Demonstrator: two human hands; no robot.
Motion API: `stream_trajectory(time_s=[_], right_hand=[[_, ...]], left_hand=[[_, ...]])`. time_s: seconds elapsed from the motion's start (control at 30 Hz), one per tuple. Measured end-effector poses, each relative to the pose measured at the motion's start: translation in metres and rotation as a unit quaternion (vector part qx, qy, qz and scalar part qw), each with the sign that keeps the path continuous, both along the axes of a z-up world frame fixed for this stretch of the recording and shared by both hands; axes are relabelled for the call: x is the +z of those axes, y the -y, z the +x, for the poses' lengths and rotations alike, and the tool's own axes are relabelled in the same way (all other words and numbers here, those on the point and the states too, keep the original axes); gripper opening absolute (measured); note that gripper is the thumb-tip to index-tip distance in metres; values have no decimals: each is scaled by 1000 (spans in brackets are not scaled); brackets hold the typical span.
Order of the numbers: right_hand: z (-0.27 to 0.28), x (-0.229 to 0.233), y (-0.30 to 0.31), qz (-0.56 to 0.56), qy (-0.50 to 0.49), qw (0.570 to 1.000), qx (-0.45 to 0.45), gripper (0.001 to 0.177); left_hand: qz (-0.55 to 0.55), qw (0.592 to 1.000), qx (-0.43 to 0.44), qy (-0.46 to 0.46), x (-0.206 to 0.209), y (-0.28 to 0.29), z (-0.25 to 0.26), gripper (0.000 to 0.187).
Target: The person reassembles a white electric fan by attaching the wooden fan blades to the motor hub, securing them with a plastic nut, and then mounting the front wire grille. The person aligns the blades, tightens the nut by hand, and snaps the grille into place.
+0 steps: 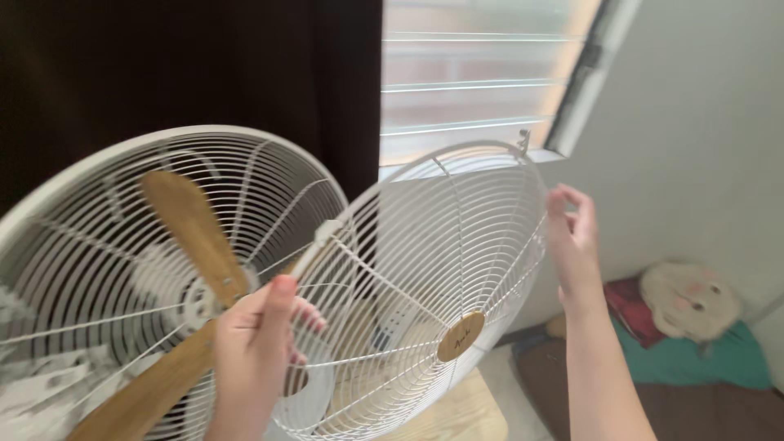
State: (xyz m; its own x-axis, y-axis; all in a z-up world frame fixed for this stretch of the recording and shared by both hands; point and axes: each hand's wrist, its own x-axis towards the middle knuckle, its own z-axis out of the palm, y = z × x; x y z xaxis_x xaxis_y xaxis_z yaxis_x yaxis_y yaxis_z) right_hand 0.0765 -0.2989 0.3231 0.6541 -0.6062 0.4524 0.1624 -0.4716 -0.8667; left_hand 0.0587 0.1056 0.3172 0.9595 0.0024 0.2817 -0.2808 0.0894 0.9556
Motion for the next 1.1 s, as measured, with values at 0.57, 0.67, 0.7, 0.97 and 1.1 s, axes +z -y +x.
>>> stream_trajectory(time_s=[0.57, 0.67, 0.7, 0.97, 1.1], right_hand=[[112, -109, -104, 318, -106, 908, 252, 91], [118, -114, -129, 319, -110, 906, 256, 90], [118, -114, -135, 315, -121, 906, 257, 90], [130, -101, -180, 305, -129, 904, 271, 86], [136, -92, -187, 265, -84, 917, 284, 83]], left_hand=[[3, 972, 233, -16, 0, -110, -11, 59], [-14, 959, 283, -10, -10, -125, -12, 49], [-17, 956, 293, 2, -14, -130, -13, 50], [14, 926, 369, 75, -33, -168, -10, 59], [-31, 906, 416, 70, -34, -164, -12, 40]])
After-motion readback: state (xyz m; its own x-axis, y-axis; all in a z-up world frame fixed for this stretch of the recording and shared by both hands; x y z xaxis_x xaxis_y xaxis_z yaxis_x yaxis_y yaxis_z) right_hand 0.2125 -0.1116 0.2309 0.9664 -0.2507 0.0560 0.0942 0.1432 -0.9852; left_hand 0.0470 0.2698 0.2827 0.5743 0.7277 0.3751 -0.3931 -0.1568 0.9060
